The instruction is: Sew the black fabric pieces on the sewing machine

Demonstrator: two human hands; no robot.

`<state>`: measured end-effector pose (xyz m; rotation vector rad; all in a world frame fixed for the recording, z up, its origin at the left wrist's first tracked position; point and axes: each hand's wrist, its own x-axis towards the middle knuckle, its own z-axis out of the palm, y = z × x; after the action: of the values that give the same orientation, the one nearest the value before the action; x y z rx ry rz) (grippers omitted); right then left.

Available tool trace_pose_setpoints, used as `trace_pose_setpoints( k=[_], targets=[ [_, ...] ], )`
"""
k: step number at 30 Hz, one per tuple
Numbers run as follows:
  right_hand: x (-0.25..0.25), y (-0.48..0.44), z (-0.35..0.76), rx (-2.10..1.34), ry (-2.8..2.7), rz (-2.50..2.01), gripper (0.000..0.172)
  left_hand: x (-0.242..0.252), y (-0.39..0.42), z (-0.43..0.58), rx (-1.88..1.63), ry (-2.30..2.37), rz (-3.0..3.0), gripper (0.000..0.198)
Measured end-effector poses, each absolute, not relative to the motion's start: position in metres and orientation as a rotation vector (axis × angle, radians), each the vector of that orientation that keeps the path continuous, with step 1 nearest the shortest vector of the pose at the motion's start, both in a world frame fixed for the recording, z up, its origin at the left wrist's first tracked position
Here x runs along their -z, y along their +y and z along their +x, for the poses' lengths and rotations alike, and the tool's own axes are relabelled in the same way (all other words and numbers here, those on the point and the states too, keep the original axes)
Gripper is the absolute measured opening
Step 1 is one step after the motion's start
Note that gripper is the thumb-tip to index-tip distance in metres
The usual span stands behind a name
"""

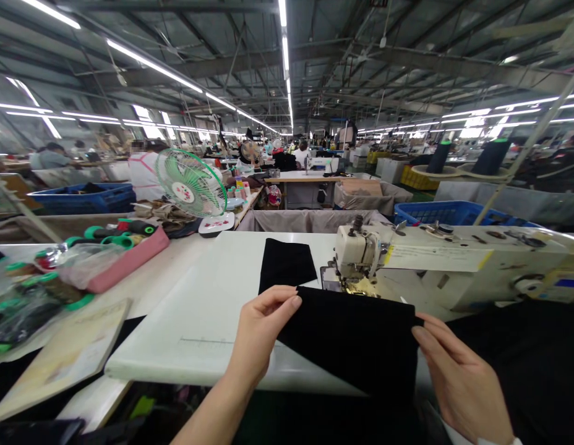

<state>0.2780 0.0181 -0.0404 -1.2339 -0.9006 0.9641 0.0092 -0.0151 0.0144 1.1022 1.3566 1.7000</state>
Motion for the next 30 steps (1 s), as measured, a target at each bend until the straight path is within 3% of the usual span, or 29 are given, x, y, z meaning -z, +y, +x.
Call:
trace_pose_setpoints(
  k=[9, 30],
  targets=[
    [0.0413, 0.0218, 0.2745, -1.179, -0.63, -1.142, 0.049, -0.0164, -0.0135, 0.0135, -1.733, 1.257, 0.804, 0.027],
    [0.0412, 0.0242, 0.2779, -1.084, -0.869, -1.214, 0.043, -0.0111, -0.0106, 0.0129, -1.834, 1.336, 0.995, 0.019]
  ],
)
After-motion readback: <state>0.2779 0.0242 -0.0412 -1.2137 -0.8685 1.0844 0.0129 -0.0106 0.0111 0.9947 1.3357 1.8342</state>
